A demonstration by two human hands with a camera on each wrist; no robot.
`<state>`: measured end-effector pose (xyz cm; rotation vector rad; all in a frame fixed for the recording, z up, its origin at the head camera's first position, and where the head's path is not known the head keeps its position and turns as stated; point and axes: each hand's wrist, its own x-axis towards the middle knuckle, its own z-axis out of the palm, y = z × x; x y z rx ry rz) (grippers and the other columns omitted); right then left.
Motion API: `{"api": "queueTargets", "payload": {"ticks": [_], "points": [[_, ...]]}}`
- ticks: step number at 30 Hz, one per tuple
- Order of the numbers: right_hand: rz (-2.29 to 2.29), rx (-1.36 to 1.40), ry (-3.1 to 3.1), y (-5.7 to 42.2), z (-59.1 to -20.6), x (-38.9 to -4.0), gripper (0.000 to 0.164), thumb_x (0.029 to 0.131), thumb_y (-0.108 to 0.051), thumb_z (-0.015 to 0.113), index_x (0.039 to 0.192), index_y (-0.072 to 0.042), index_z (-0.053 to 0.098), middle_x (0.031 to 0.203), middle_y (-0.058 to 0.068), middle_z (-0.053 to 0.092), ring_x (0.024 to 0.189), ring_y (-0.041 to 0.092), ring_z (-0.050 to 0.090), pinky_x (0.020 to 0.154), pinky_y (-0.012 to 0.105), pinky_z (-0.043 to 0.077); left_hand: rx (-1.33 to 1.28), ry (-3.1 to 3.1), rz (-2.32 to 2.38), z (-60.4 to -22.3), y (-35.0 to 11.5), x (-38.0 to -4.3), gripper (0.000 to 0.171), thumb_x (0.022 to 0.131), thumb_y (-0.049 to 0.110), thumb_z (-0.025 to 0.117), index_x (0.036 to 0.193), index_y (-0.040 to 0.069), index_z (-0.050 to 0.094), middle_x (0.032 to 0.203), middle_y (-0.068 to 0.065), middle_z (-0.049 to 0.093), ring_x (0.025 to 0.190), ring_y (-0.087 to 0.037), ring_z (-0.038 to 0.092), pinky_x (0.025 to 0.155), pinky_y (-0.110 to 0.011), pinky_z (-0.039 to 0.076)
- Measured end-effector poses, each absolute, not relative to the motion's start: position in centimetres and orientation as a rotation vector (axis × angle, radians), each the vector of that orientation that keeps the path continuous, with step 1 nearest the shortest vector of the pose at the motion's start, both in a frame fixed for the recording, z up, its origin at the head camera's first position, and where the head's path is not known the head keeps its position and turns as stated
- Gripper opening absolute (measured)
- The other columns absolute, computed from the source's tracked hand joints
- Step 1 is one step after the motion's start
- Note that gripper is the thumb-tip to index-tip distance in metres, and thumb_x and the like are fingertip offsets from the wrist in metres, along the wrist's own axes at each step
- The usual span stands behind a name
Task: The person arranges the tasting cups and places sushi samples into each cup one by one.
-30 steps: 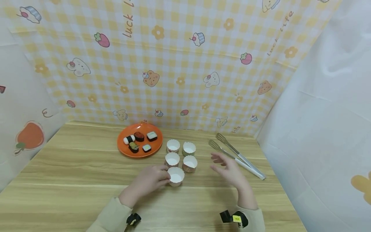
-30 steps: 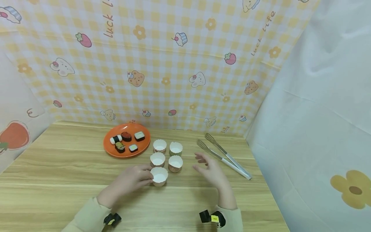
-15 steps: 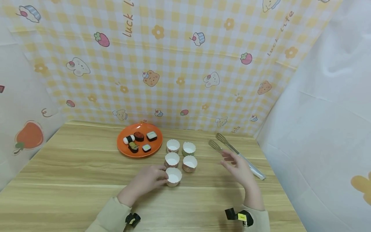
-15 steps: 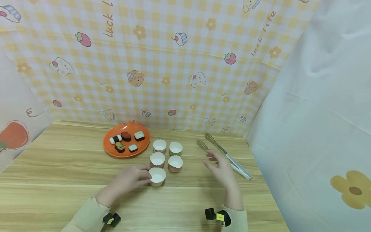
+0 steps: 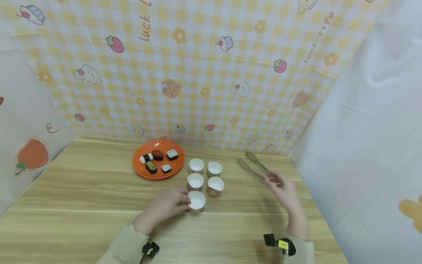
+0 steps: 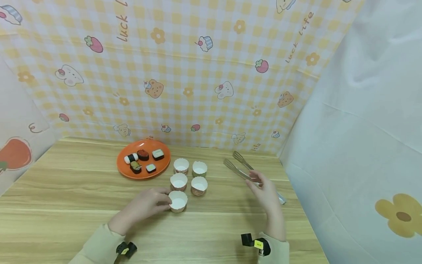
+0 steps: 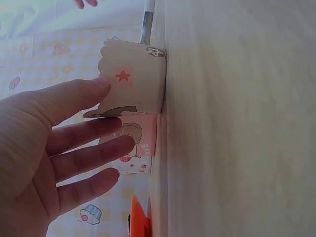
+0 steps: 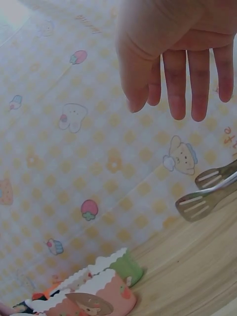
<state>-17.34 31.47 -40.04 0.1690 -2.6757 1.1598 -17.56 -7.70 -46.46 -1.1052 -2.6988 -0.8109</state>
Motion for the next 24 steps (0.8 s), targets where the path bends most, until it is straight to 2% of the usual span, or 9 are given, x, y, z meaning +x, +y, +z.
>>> {"api": "queueTargets", "payload": {"ticks": [8, 12, 19, 24], "points": [[1.160, 0.027, -2.630, 33.5, -40.7, -17.2, 0.042, 0.097, -0.022, 0.060, 0.131, 0.001, 0.052, 0.124, 0.022, 0.058, 0.111, 0.037, 0.055, 0.093, 0.053, 0.044, -1.089, -2.704, -0.795, -46.2, -7.9, -17.5, 0.015, 0.080, 0.023, 0.078, 0.093, 0.016, 0.076, 0.099, 0.004, 0.067, 0.086, -0.011, 0.063, 0.073, -0.031, 0.054], [1.157, -0.056, -2.607, 34.2, -41.2, -17.4, 0.043, 0.097, -0.025, 0.059, 0.130, 0.002, 0.053, 0.125, 0.022, 0.057, 0.112, 0.037, 0.056, 0.094, 0.051, 0.044, -1.088, -2.703, -0.788, -46.1, -8.0, -17.5, 0.018, 0.081, 0.025, 0.077, 0.096, 0.015, 0.076, 0.103, 0.000, 0.068, 0.090, -0.015, 0.065, 0.077, -0.033, 0.055], [1.207, -0.158, -2.556, 34.9, -42.0, -17.8, 0.040, 0.095, -0.019, 0.062, 0.127, 0.004, 0.055, 0.126, 0.023, 0.057, 0.114, 0.037, 0.054, 0.096, 0.049, 0.043, -1.102, -2.696, -0.809, -46.0, -8.1, -17.6, 0.018, 0.084, 0.027, 0.075, 0.099, 0.015, 0.075, 0.102, 0.003, 0.068, 0.088, -0.011, 0.064, 0.074, -0.031, 0.055], [1.251, -0.241, -2.564, 35.4, -42.8, -17.9, 0.047, 0.094, -0.025, 0.064, 0.131, 0.001, 0.051, 0.133, 0.020, 0.052, 0.124, 0.036, 0.046, 0.103, 0.051, 0.036, -1.103, -2.685, -0.823, -45.7, -8.2, -17.5, 0.021, 0.086, 0.027, 0.073, 0.101, 0.013, 0.074, 0.102, 0.004, 0.068, 0.090, -0.010, 0.063, 0.075, -0.031, 0.055]]}}
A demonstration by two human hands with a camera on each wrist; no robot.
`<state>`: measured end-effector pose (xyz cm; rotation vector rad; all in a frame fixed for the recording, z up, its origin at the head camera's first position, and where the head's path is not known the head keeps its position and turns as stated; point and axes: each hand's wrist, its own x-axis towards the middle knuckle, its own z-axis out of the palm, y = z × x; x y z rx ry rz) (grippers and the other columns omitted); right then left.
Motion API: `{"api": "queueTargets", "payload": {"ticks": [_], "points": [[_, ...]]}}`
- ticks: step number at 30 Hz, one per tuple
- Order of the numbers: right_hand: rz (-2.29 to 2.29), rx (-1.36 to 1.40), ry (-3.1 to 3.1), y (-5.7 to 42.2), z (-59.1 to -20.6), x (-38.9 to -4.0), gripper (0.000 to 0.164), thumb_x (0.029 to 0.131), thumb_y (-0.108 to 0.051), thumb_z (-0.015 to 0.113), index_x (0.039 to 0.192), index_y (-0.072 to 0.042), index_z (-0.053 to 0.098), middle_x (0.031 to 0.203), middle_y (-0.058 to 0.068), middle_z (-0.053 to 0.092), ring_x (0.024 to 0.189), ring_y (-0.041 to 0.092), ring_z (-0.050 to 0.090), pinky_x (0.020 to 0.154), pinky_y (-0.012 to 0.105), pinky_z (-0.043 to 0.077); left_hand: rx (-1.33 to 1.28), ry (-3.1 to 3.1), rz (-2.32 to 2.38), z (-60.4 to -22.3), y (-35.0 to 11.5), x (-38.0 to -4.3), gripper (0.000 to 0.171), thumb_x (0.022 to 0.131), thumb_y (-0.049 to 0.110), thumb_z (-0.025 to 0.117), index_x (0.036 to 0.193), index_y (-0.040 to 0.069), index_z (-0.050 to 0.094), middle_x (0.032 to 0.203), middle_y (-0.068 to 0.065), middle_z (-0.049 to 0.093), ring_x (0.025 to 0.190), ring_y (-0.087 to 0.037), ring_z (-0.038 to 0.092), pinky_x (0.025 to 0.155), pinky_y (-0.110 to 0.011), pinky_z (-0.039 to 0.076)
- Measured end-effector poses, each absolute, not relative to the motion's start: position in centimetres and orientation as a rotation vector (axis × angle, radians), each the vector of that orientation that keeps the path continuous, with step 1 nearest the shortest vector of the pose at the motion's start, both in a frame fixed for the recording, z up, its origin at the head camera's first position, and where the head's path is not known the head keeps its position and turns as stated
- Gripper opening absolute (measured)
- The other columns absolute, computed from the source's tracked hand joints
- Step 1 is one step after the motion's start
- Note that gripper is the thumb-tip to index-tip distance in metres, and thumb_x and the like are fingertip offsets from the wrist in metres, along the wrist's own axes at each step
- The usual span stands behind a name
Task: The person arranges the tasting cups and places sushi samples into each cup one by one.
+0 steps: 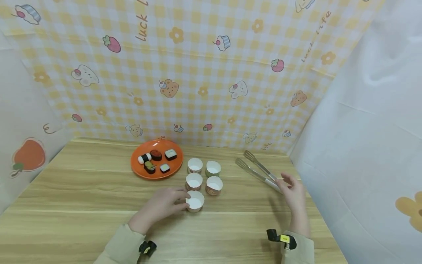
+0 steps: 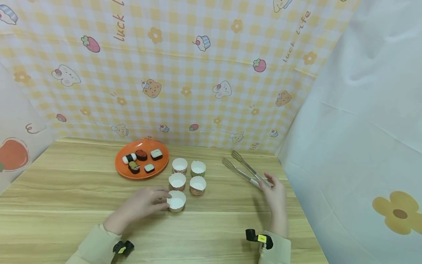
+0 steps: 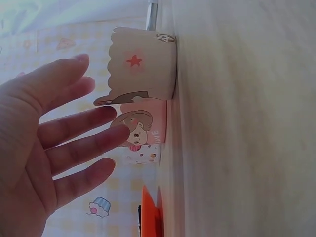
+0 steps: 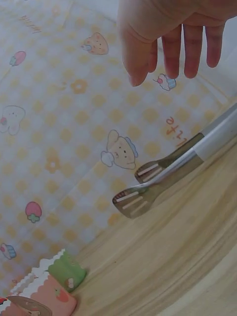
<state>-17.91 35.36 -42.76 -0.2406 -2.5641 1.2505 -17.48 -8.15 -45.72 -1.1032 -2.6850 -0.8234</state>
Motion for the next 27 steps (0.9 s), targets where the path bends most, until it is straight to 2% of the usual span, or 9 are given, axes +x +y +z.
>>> {"api": "queueTargets", "payload": {"ticks": [8, 11, 21, 27], "points": [[1.318, -0.329, -2.629, 35.4, -43.4, -18.1, 0.065, 0.092, -0.035, 0.065, 0.145, -0.007, 0.040, 0.149, 0.021, 0.031, 0.134, 0.047, 0.026, 0.105, 0.064, 0.026, -1.080, -2.654, -0.820, -45.4, -8.5, -17.3, 0.022, 0.088, 0.028, 0.070, 0.102, 0.012, 0.073, 0.100, 0.006, 0.068, 0.090, -0.009, 0.064, 0.076, -0.030, 0.055], [1.294, -0.343, -2.638, 35.5, -43.7, -18.3, 0.067, 0.091, -0.035, 0.066, 0.145, -0.008, 0.039, 0.151, 0.021, 0.028, 0.136, 0.045, 0.023, 0.106, 0.064, 0.024, -1.061, -2.658, -0.815, -45.3, -8.6, -17.3, 0.021, 0.089, 0.029, 0.069, 0.101, 0.013, 0.073, 0.099, 0.007, 0.069, 0.089, -0.009, 0.065, 0.075, -0.031, 0.055], [1.240, -0.348, -2.664, 36.0, -44.8, -18.5, 0.067, 0.091, -0.029, 0.068, 0.145, -0.006, 0.037, 0.151, 0.024, 0.027, 0.137, 0.044, 0.022, 0.108, 0.062, 0.022, -1.032, -2.639, -0.863, -45.2, -9.2, -17.5, 0.016, 0.091, 0.026, 0.067, 0.099, 0.014, 0.073, 0.095, 0.008, 0.070, 0.085, -0.010, 0.066, 0.073, -0.031, 0.055], [1.224, -0.329, -2.692, 36.2, -45.7, -18.8, 0.068, 0.092, -0.030, 0.067, 0.146, -0.005, 0.035, 0.150, 0.024, 0.029, 0.136, 0.045, 0.025, 0.108, 0.060, 0.022, -1.009, -2.583, -0.875, -45.3, -9.8, -17.8, 0.014, 0.090, 0.026, 0.069, 0.097, 0.016, 0.075, 0.090, 0.010, 0.069, 0.077, -0.004, 0.063, 0.067, -0.026, 0.054]]}}
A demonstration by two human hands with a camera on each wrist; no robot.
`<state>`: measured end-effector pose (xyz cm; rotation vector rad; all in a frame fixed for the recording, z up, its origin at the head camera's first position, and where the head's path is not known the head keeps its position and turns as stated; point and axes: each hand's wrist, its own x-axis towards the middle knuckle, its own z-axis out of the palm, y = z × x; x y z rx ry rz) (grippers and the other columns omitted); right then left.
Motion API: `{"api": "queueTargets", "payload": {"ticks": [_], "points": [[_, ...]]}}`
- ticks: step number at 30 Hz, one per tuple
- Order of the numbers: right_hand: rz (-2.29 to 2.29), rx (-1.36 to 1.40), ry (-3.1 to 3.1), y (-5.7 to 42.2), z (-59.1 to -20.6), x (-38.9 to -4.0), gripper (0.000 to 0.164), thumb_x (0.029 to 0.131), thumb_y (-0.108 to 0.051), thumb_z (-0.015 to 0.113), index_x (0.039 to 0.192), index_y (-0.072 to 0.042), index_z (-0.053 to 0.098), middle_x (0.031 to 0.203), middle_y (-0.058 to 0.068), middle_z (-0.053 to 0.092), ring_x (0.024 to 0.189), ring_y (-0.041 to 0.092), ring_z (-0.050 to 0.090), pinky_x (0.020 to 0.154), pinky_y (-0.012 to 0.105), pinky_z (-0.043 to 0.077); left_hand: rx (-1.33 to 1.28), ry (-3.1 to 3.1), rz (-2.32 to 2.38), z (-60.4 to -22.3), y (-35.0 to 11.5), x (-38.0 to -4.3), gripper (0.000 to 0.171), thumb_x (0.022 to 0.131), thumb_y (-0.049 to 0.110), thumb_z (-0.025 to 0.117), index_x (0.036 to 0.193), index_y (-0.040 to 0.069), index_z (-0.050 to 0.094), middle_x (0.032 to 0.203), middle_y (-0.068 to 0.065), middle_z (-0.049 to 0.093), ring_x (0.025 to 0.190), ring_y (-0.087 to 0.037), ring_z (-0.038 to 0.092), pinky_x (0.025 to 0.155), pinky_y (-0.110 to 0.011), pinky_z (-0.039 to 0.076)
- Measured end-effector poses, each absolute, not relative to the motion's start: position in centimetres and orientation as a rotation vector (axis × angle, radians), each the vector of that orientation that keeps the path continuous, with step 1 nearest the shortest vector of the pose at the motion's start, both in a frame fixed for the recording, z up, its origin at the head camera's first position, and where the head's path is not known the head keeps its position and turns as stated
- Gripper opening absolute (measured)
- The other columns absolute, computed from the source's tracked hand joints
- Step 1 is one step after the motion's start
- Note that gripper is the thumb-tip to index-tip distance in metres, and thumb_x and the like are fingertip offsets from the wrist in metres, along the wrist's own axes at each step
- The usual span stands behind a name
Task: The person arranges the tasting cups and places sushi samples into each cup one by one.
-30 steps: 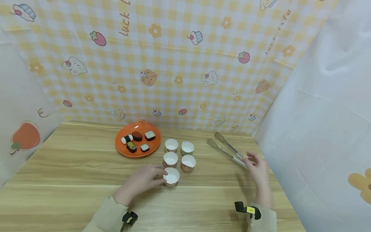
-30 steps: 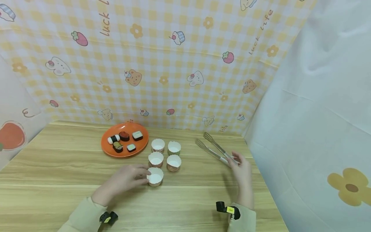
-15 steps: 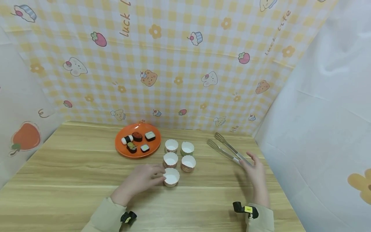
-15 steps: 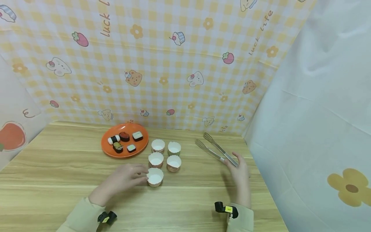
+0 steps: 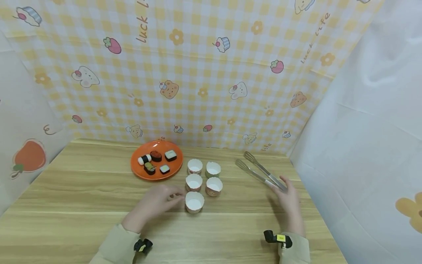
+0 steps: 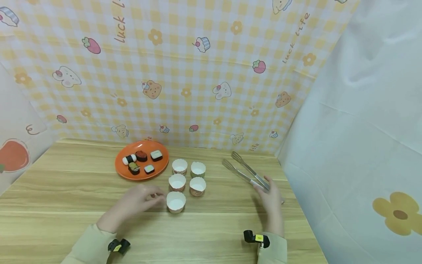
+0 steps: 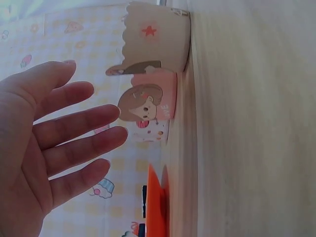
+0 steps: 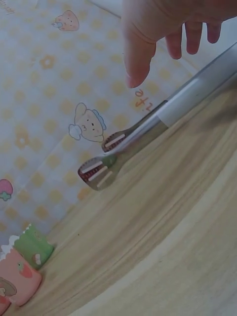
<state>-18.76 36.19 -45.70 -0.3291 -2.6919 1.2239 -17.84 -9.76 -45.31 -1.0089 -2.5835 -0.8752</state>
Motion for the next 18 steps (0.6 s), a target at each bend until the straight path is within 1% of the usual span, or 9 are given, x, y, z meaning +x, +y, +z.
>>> {"api": "queueTargets", "payload": {"ticks": [5, 10, 13, 18], "points": [[1.256, -0.322, -2.697, 36.3, -46.5, -19.0, 0.071, 0.092, -0.029, 0.067, 0.147, -0.004, 0.031, 0.150, 0.025, 0.027, 0.134, 0.046, 0.026, 0.107, 0.060, 0.024, -0.966, -2.580, -0.878, -45.5, -10.3, -18.1, 0.015, 0.090, 0.024, 0.069, 0.098, 0.013, 0.074, 0.088, 0.010, 0.069, 0.074, -0.002, 0.060, 0.064, -0.023, 0.053], [1.240, -0.326, -2.717, 36.5, -47.0, -19.1, 0.074, 0.091, -0.032, 0.067, 0.148, -0.003, 0.030, 0.150, 0.026, 0.026, 0.134, 0.047, 0.025, 0.107, 0.061, 0.023, -0.919, -2.622, -0.888, -45.3, -10.7, -18.2, 0.016, 0.090, 0.024, 0.068, 0.100, 0.012, 0.073, 0.087, 0.009, 0.068, 0.073, -0.002, 0.059, 0.063, -0.023, 0.053], [1.215, -0.337, -2.729, 36.7, -47.2, -19.2, 0.075, 0.091, -0.032, 0.068, 0.148, -0.002, 0.029, 0.150, 0.027, 0.026, 0.134, 0.047, 0.025, 0.108, 0.060, 0.023, -0.897, -2.640, -0.875, -45.1, -10.9, -18.2, 0.019, 0.092, 0.027, 0.066, 0.102, 0.013, 0.073, 0.087, 0.009, 0.068, 0.073, -0.001, 0.059, 0.063, -0.022, 0.052], [1.188, -0.354, -2.749, 36.8, -47.4, -19.2, 0.077, 0.090, -0.030, 0.068, 0.148, 0.000, 0.027, 0.149, 0.029, 0.026, 0.134, 0.049, 0.025, 0.109, 0.060, 0.021, -0.861, -2.657, -0.885, -45.2, -11.1, -18.4, 0.017, 0.091, 0.025, 0.067, 0.103, 0.015, 0.073, 0.085, 0.012, 0.067, 0.073, 0.000, 0.058, 0.063, -0.021, 0.052]]}}
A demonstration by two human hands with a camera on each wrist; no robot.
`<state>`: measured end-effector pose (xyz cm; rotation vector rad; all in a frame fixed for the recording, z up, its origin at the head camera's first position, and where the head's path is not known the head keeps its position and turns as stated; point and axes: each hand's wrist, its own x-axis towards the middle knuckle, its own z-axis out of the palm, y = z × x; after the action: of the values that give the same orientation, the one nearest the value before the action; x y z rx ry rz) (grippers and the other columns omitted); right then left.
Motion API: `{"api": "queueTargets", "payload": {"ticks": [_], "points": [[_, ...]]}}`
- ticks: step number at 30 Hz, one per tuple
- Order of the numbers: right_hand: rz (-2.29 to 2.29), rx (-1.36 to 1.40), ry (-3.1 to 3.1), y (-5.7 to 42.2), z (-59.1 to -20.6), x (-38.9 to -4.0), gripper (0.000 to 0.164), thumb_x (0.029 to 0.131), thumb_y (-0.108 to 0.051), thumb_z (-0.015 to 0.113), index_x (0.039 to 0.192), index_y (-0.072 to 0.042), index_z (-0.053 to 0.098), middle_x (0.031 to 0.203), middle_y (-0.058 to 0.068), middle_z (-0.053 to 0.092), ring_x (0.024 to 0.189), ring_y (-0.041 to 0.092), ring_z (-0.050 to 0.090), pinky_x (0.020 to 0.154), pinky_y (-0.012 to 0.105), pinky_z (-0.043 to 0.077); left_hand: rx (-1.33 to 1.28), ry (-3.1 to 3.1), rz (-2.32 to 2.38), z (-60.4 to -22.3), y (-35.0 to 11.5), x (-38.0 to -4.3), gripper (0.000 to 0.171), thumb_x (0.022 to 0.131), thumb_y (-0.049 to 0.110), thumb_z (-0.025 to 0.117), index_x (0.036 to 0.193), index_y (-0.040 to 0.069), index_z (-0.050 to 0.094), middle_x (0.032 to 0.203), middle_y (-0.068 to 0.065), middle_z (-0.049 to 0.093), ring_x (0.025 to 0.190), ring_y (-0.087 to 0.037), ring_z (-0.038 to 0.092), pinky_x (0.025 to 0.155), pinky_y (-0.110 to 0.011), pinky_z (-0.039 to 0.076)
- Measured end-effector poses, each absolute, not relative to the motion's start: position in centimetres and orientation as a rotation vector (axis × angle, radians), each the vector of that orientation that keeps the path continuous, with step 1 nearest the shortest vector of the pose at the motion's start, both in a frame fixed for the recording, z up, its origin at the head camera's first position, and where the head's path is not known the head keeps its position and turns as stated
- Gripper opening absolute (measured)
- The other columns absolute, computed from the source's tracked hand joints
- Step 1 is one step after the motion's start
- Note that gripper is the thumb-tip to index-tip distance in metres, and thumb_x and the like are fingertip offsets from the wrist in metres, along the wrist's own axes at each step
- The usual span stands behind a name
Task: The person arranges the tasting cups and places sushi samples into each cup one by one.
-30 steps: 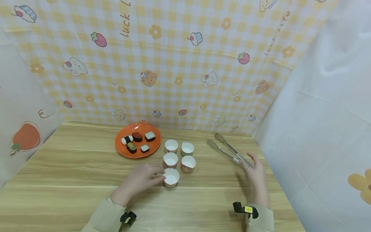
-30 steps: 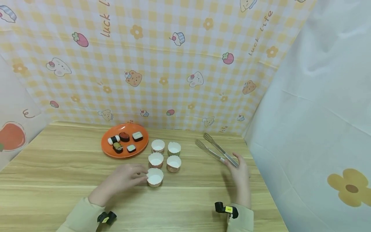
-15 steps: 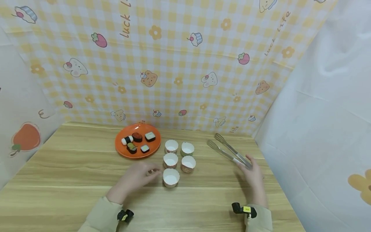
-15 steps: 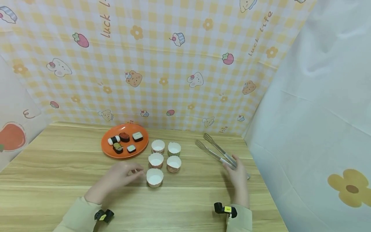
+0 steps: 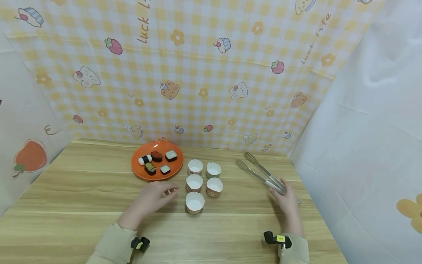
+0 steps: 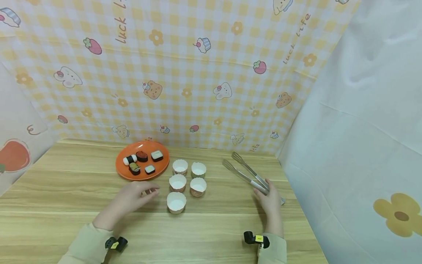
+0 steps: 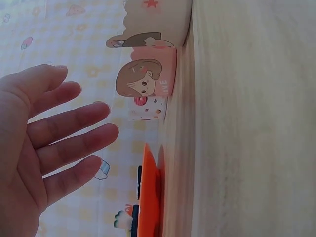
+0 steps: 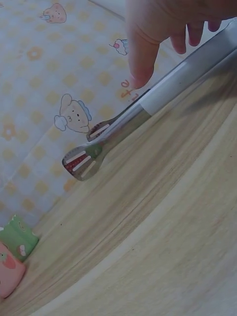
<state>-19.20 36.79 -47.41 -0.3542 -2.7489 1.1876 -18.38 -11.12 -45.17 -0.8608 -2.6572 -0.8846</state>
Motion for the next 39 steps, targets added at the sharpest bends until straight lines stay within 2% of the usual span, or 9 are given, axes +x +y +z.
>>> {"api": "queueTargets", "payload": {"ticks": [19, 26, 30, 34, 39], "points": [[1.119, -0.383, -2.787, 37.2, -48.0, -19.3, 0.076, 0.092, -0.029, 0.066, 0.149, 0.000, 0.025, 0.148, 0.030, 0.027, 0.133, 0.049, 0.025, 0.108, 0.060, 0.022, -0.657, -2.613, -0.987, -45.0, -12.9, -18.9, 0.016, 0.091, 0.019, 0.068, 0.104, 0.013, 0.073, 0.082, 0.012, 0.064, 0.072, -0.004, 0.058, 0.062, -0.025, 0.052], [1.128, -0.383, -2.779, 37.2, -47.9, -19.2, 0.076, 0.092, -0.029, 0.066, 0.148, 0.001, 0.026, 0.147, 0.030, 0.028, 0.133, 0.048, 0.025, 0.108, 0.059, 0.022, -0.580, -2.570, -1.129, -44.9, -14.0, -19.2, 0.014, 0.091, 0.015, 0.068, 0.103, 0.009, 0.073, 0.087, 0.005, 0.069, 0.070, -0.007, 0.060, 0.059, -0.026, 0.052], [1.120, -0.385, -2.763, 37.3, -47.9, -19.1, 0.073, 0.092, -0.026, 0.066, 0.147, 0.003, 0.028, 0.146, 0.031, 0.030, 0.132, 0.048, 0.027, 0.108, 0.059, 0.022, -0.527, -2.584, -1.179, -44.9, -14.7, -19.2, 0.021, 0.094, 0.021, 0.064, 0.108, 0.008, 0.071, 0.091, 0.003, 0.069, 0.070, -0.008, 0.058, 0.057, -0.026, 0.049], [1.101, -0.393, -2.757, 37.4, -47.9, -19.0, 0.072, 0.092, -0.026, 0.067, 0.146, 0.003, 0.030, 0.144, 0.031, 0.032, 0.130, 0.049, 0.030, 0.107, 0.059, 0.024, -0.484, -2.576, -1.278, -44.9, -15.2, -19.2, 0.022, 0.096, 0.024, 0.061, 0.111, 0.009, 0.070, 0.090, 0.000, 0.068, 0.070, -0.012, 0.057, 0.056, -0.026, 0.048], [1.108, -0.390, -2.745, 37.7, -48.1, -18.9, 0.070, 0.091, -0.024, 0.067, 0.144, 0.004, 0.032, 0.142, 0.031, 0.034, 0.129, 0.049, 0.032, 0.107, 0.059, 0.025, -0.463, -2.530, -1.433, -45.1, -15.5, -19.3, 0.024, 0.097, 0.025, 0.060, 0.112, 0.008, 0.068, 0.090, -0.004, 0.069, 0.074, -0.022, 0.064, 0.059, -0.027, 0.051]]}}
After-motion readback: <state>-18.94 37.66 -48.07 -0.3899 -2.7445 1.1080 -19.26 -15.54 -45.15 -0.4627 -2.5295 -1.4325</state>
